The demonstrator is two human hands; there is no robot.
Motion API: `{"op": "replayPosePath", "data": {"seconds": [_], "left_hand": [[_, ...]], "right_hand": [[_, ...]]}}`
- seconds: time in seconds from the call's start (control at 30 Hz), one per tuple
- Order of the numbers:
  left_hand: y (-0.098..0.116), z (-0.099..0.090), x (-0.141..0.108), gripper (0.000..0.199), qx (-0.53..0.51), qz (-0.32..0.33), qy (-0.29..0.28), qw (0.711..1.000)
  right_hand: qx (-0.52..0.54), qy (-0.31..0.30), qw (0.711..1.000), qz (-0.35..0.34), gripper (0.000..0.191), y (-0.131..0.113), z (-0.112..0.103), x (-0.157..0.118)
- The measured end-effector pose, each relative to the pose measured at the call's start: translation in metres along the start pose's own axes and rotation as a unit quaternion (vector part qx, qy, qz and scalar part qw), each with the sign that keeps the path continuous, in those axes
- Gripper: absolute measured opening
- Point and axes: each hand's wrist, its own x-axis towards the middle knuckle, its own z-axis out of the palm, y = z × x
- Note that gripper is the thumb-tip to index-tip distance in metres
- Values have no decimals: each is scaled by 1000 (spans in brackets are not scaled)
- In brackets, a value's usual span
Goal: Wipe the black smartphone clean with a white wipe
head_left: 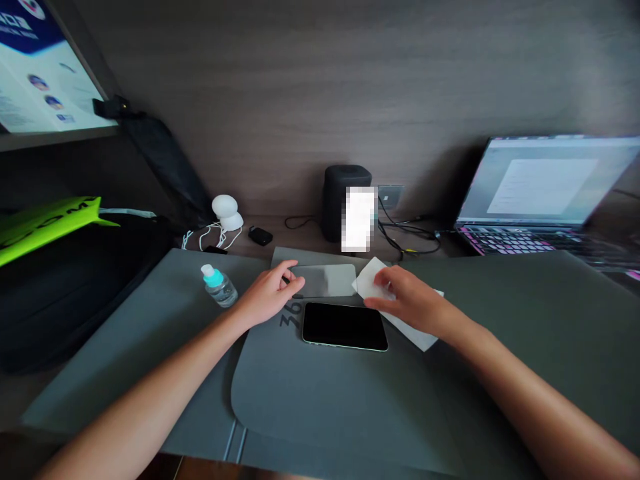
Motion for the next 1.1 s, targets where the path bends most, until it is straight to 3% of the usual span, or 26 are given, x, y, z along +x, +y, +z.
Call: {"op": "replayPosePath", "data": {"seconds": [0.2, 0.33, 0.5, 0.67, 0.83, 0.97, 1.1], "left_hand": [[4, 2, -6, 46, 39, 16, 32, 999], [10, 2, -10, 38, 83, 67, 44, 993], [22, 0, -16, 25, 118, 128, -42, 984], [29, 0, -21, 32, 173, 144, -123, 966], [28, 1, -22, 52, 199, 126, -162, 958], [28, 1, -22, 63, 207, 123, -173, 955], [30, 0, -22, 67, 217, 118, -179, 952]], "right_hand": [[-29, -13, 999, -12, 18, 8, 14, 2], [-34, -13, 999, -24, 17, 8, 13, 1], [-29, -6, 998, -59, 24, 8, 9, -3], [-20, -11, 998, -58, 18, 7, 13, -1], [-30, -15, 998, -56, 22, 7, 11, -2], [10, 4, 1000, -23, 22, 8, -7, -8], [113, -61, 988, -83, 27, -1, -26, -18]]}}
